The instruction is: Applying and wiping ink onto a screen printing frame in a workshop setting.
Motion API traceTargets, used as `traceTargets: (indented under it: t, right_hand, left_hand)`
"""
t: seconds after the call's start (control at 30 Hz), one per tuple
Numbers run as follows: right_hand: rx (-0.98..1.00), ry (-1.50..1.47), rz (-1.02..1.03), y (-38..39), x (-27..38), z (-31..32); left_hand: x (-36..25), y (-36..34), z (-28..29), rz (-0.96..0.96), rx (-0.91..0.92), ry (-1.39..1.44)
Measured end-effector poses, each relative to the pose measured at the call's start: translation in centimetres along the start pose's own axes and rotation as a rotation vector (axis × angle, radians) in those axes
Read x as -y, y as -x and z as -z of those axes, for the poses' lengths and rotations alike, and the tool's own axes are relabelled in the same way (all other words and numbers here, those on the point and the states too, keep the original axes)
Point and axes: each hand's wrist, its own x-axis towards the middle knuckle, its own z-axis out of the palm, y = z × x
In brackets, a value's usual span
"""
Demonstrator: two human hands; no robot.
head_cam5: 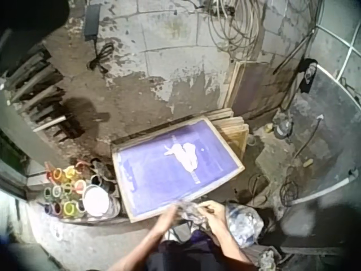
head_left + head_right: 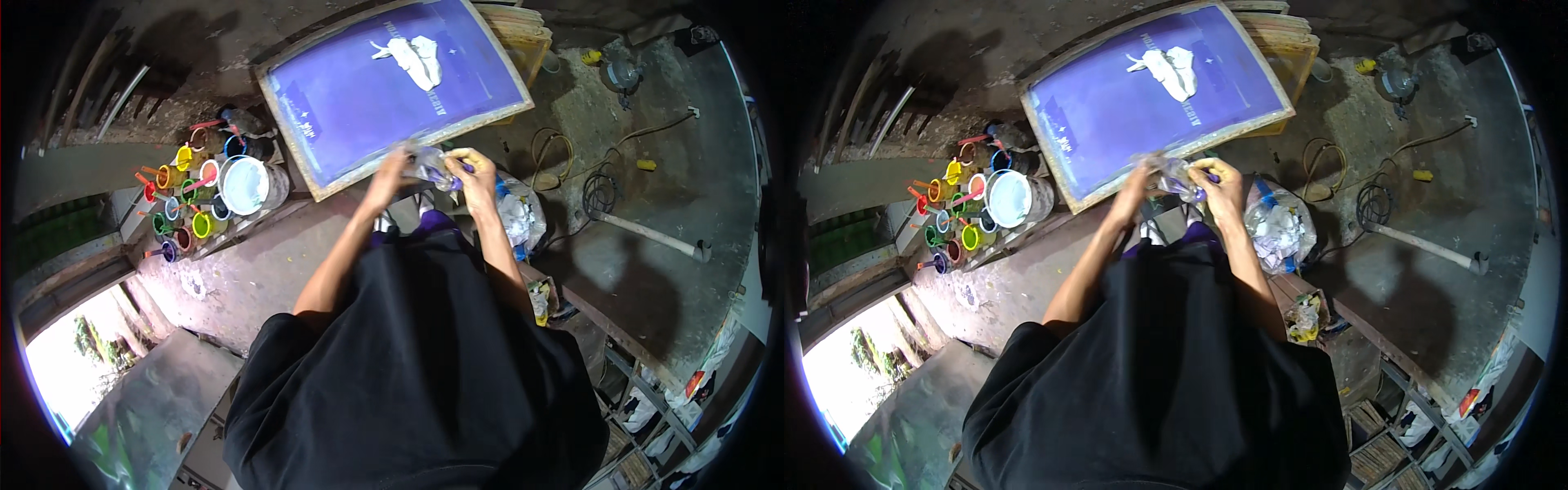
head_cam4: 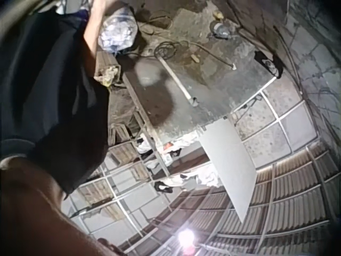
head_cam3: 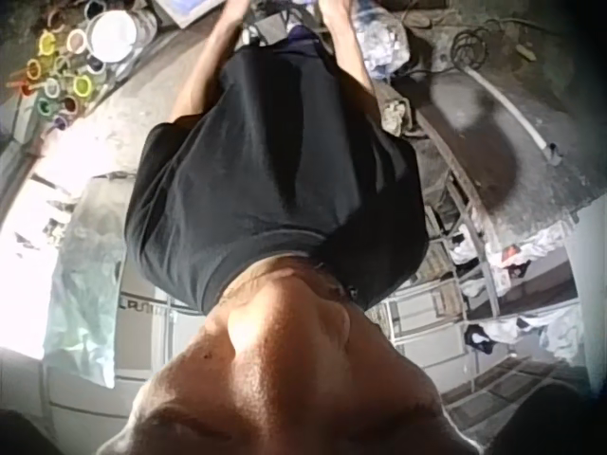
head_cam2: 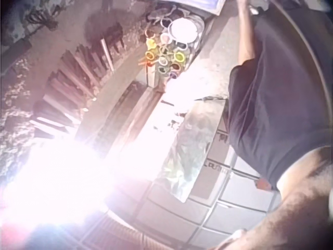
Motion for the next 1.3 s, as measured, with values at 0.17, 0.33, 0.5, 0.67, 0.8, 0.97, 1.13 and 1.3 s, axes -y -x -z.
traceTargets:
  t: [0.17,0.33,0.5,0.67,0.8,0.97,1.13,1.3]
  right_hand:
    - [-0.283,0.369,0.444,2.7,-2.7,0.0]
    - [-0.502,0.436,0.260,7.2,-2.0,3.7]
    - [-0.165,0.095,0.075,13.1,2.2,9.4]
    - [-0.453,-0.092,0.156,19.7,-0.8,16.6]
    - [-0.476,-0.874,0.302,23.9,0.3,18.9]
    - [-0.843,-0.749,0.296,28.3,-7.0,27.7]
    - [-1.324,-0.077,0.006,36.3,-16.9,41.0]
    - [-1.723,0.274,-0.287,44.4,-32.5,55.4]
  left_hand:
    - [-1.5,1.1,-5.2,0.242,0.295,0.132]
    - [0.1,1.1,-7.5,0.169,0.435,0.024]
    - [0.6,3.5,-11.8,0.101,0.522,0.077]
    - [3.2,5.0,-19.2,0.149,0.559,0.030]
    - [8.0,8.4,-28.7,-0.087,0.667,-0.314]
    - [16.1,12.2,-39.0,-0.517,0.790,-1.161]
    - [20.5,11.2,-42.4,0.053,0.966,-0.734]
    - [21.9,6.4,-34.9,-0.088,0.830,-0.886]
